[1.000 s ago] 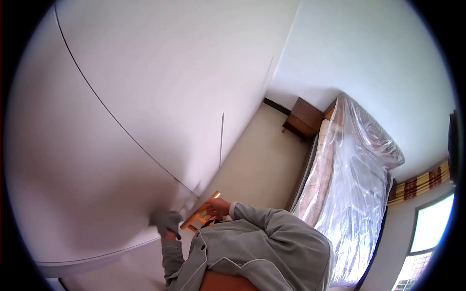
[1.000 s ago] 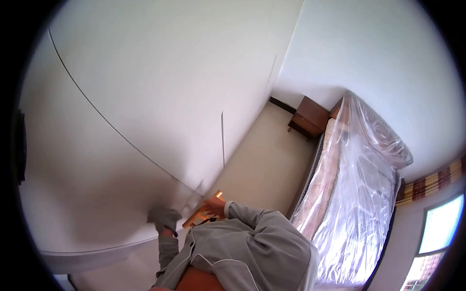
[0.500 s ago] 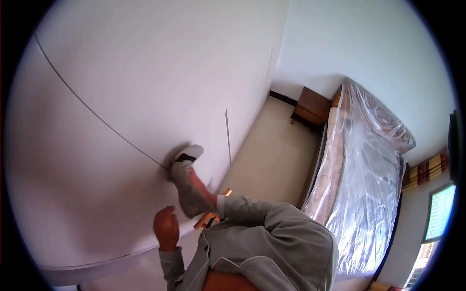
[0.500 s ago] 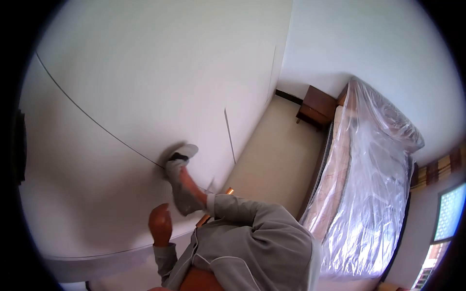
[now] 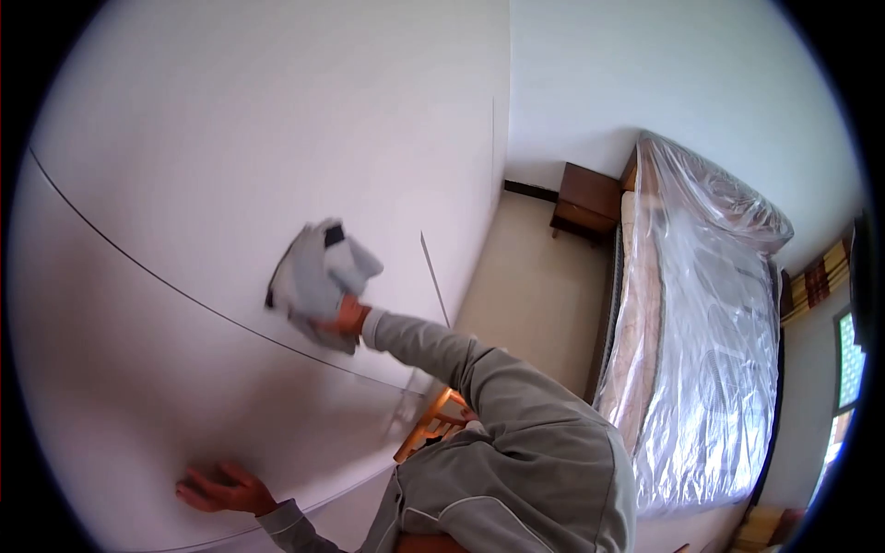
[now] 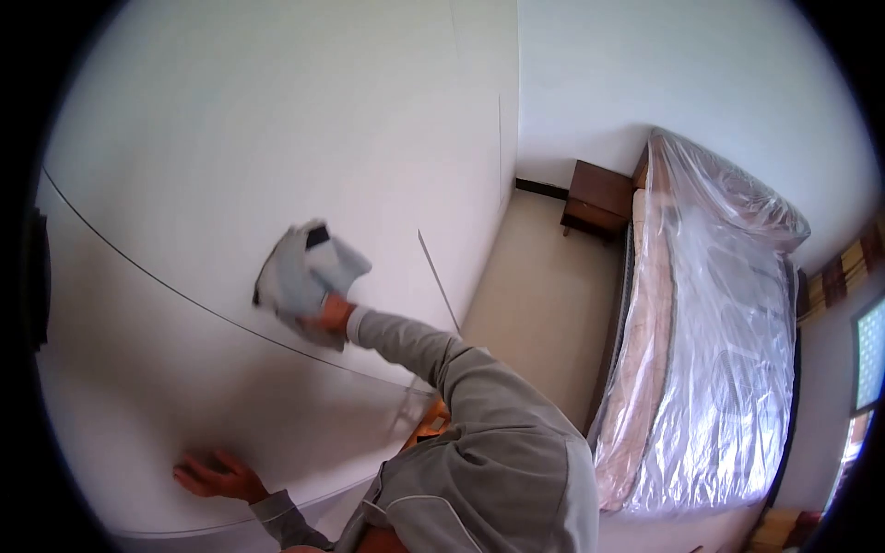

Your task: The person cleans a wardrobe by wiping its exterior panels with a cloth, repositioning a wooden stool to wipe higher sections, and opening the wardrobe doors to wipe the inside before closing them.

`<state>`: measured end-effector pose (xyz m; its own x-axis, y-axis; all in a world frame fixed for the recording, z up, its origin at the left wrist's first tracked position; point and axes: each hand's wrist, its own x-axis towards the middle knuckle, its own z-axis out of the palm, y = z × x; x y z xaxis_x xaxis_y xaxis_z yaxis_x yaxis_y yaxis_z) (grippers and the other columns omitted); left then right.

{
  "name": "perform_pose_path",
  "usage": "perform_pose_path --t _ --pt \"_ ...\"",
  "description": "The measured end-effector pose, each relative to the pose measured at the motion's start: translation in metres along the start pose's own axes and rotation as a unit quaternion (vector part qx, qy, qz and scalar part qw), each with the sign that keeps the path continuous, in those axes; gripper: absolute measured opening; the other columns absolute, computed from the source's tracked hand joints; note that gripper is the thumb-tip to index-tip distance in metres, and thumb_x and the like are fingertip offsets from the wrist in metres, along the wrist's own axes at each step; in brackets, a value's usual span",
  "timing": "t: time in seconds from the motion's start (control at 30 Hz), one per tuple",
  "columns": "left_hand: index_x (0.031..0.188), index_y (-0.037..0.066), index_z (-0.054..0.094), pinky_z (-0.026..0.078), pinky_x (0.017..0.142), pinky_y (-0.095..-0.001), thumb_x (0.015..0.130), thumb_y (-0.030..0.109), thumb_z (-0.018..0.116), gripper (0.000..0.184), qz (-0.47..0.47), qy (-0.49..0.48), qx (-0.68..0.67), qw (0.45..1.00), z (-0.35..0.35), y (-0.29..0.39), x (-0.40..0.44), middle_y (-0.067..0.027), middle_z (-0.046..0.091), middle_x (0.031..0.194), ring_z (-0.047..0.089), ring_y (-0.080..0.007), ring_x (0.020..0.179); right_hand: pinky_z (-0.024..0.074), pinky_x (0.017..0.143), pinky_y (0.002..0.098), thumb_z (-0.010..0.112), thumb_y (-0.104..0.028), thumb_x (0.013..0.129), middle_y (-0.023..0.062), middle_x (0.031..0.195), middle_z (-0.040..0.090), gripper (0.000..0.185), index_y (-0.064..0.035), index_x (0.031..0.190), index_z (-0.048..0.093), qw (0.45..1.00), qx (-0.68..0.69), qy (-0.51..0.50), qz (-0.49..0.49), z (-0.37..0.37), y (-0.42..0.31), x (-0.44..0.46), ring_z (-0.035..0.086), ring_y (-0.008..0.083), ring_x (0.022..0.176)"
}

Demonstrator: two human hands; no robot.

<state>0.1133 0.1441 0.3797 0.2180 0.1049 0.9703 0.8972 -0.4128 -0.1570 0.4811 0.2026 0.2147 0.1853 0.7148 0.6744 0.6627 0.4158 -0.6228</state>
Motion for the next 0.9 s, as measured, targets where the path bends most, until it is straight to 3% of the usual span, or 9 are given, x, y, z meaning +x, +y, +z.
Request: perform_pose_path --t 0.1,0.13,0.17,0.2,0.4,0.57,0.7,0.77,0.9 --pt "0.136 0.002 0.051 0.029 0.109 -0.054 0.097 0.03 0.054 0.048 0.03 0.021 0.032 0.999 0.005 -0.002 -0.001 -0.0197 0.031 0.151 0.031 -0.0404 0.138 0.0371 0.105 0.049 0.059 -0.025 0.09 0.017 0.129 0.058 0.042 -0.0101 0.129 0.056 0.966 -0.032 0.25 -0.057 -0.08 -0.011 0.064 0.052 0.0407 0.119" --pt "0.136 0.002 0.051 0.029 0.109 -0.054 0.097 0.03 0.054 0.048 0.03 0.02 0.031 0.999 0.005 -0.001 0.001 -0.0197 0.031 0.151 0.031 -0.0404 0.138 0.0392 0.1 0.0504 0.052 -0.023 0.093 0.0191 0.12 0.062 0.036 -0.0097 0.126 0.056 0.928 -0.233 0.275 -0.09 -0.09 0.017 0.073 0.055 0.0429 0.112" --pt "0.135 0.002 0.051 0.029 0.109 -0.0542 0.097 0.031 0.053 0.048 0.037 0.025 0.026 0.999 0.004 0.001 0.004 -0.0193 0.031 0.151 0.031 -0.0405 0.138 0.0401 0.097 0.0517 0.042 -0.029 0.098 0.0233 0.111 0.065 0.035 -0.0074 0.121 0.059 0.951 -0.209 0.19 0.124 -0.096 0.037 0.074 0.058 0.0455 0.106" --pt "0.135 0.001 0.052 0.029 0.108 -0.0543 0.097 0.032 0.052 0.048 0.044 0.03 0.022 0.998 0.004 0.003 0.006 -0.0188 0.031 0.151 0.031 -0.0407 0.138 0.039 0.096 0.0536 0.034 -0.035 0.101 0.0269 0.104 0.065 0.043 -0.0054 0.122 0.057 0.947 -0.112 0.268 0.14 -0.118 0.043 0.086 0.058 0.0494 0.101" --pt "0.135 0.004 0.052 0.029 0.109 -0.0552 0.098 0.035 0.049 0.049 0.035 0.052 0.04 0.997 0.005 -0.002 0.001 -0.0204 0.036 0.148 0.036 -0.0413 0.134 0.0285 0.113 0.0493 0.04 -0.025 0.1 0.0329 0.137 0.044 0.045 0.0071 0.131 0.046 0.847 -0.081 0.468 0.238 -0.122 0.189 0.035 0.039 0.0498 0.128" --pt "0.136 0.004 0.051 0.029 0.109 -0.0551 0.099 0.034 0.048 0.048 0.041 0.051 0.044 0.997 0.007 -0.002 0.0 -0.0198 0.035 0.149 0.035 -0.0409 0.135 0.0296 0.111 0.0551 0.044 -0.006 0.092 0.0317 0.128 0.048 0.032 0.0051 0.12 0.052 0.859 -0.12 0.359 0.345 -0.021 0.217 -0.068 0.04 0.0525 0.125" --pt "0.137 0.004 0.051 0.028 0.109 -0.0553 0.099 0.033 0.048 0.048 0.053 0.055 0.035 0.996 0.008 0.001 0.003 -0.02 0.034 0.149 0.035 -0.0408 0.136 0.0357 0.107 0.0497 0.049 -0.013 0.082 0.0203 0.121 0.052 0.042 0.0063 0.119 0.058 0.715 -0.606 0.09 0.338 0.127 0.205 -0.157 0.05 0.0412 0.117" --pt "0.137 0.004 0.051 0.028 0.109 -0.0555 0.099 0.033 0.048 0.048 0.051 0.051 0.036 0.997 0.007 -0.001 0.003 -0.0201 0.034 0.149 0.035 -0.0408 0.135 0.0364 0.107 0.0479 0.048 -0.019 0.089 0.0221 0.127 0.052 0.039 0.0044 0.119 0.057 0.747 -0.491 -0.022 0.448 0.149 0.174 -0.16 0.05 0.0405 0.119" --pt "0.137 0.004 0.05 0.027 0.11 -0.0559 0.099 0.033 0.048 0.048 0.05 0.045 0.04 0.997 0.007 0.0 0.003 -0.0205 0.034 0.15 0.035 -0.0406 0.136 0.0379 0.102 0.0455 0.038 -0.035 0.098 0.0275 0.131 0.051 0.048 0.0022 0.124 0.053 0.755 -0.136 0.234 0.597 0.133 0.116 -0.134 0.049 0.0407 0.12"
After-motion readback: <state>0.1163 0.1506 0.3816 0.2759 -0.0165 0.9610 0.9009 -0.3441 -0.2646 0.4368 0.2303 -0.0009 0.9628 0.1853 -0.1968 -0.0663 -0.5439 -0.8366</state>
